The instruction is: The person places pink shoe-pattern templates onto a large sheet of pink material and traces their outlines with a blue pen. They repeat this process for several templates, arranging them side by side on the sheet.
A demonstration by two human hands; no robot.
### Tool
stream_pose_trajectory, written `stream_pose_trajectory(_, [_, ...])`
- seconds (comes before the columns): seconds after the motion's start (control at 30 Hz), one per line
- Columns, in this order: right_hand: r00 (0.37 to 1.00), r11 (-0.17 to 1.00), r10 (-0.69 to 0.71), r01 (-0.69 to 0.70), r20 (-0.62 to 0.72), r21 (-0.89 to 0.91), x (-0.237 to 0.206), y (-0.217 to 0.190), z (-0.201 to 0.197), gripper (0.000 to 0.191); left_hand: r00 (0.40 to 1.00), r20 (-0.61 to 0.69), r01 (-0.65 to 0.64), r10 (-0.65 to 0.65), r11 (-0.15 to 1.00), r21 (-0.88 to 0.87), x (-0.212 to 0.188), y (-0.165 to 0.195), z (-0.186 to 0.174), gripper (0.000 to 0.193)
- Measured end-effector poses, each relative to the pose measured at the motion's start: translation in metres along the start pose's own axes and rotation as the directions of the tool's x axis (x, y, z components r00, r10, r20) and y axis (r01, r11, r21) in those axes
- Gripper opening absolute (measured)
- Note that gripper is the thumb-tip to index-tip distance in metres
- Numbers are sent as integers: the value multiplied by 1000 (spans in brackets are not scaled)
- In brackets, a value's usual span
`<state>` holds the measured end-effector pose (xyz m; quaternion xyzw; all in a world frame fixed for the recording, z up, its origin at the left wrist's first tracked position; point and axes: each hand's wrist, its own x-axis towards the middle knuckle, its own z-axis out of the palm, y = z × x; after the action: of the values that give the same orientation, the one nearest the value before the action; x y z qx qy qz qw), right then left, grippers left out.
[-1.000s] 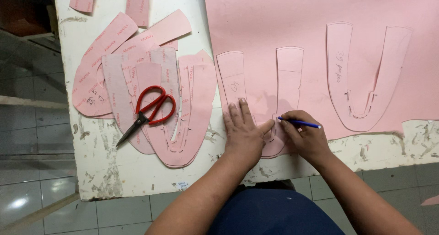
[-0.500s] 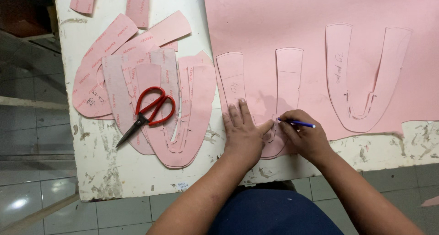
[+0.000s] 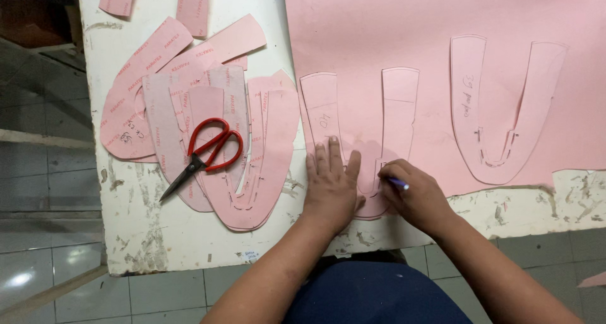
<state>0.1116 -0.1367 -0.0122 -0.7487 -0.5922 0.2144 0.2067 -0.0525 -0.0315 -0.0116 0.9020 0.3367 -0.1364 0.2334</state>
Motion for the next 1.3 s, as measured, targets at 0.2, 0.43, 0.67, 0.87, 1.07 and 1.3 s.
stream_pose_trajectory(0.2, [957, 872, 262, -180, -122, 454, -1, 21, 5, 21, 954, -300, -57, 13, 989, -139, -12, -19, 27, 108])
stream_pose_trajectory(0.43, [920, 825, 382, -299, -84, 479, -2, 29, 10, 19, 961, -273, -54, 36, 997, -61, -12, -17, 31, 86])
stream_pose_trajectory(0.67, [922, 783, 379, -275, -77, 558, -1, 30, 14, 19, 1000, -25, -19, 19, 1000, -6, -6, 0, 14, 65])
stream_pose_trajectory(0.87, [949, 857, 296, -214, -108, 469, -1, 23, 11, 17, 1000, -1, -17, 17, 999, 41, -7, 4, 4, 62])
stream_pose_trajectory(1.07, [974, 970, 94, -43, -206, 239, 0, 16, 7, 15, 998, 56, -11, 9, 999, 48, -5, 3, 7, 65])
stream_pose_trajectory(1.3, [964, 925, 207, -137, -168, 354, 1, 16, 8, 16, 930, -367, -78, 23, 988, -136, -8, -23, 40, 109])
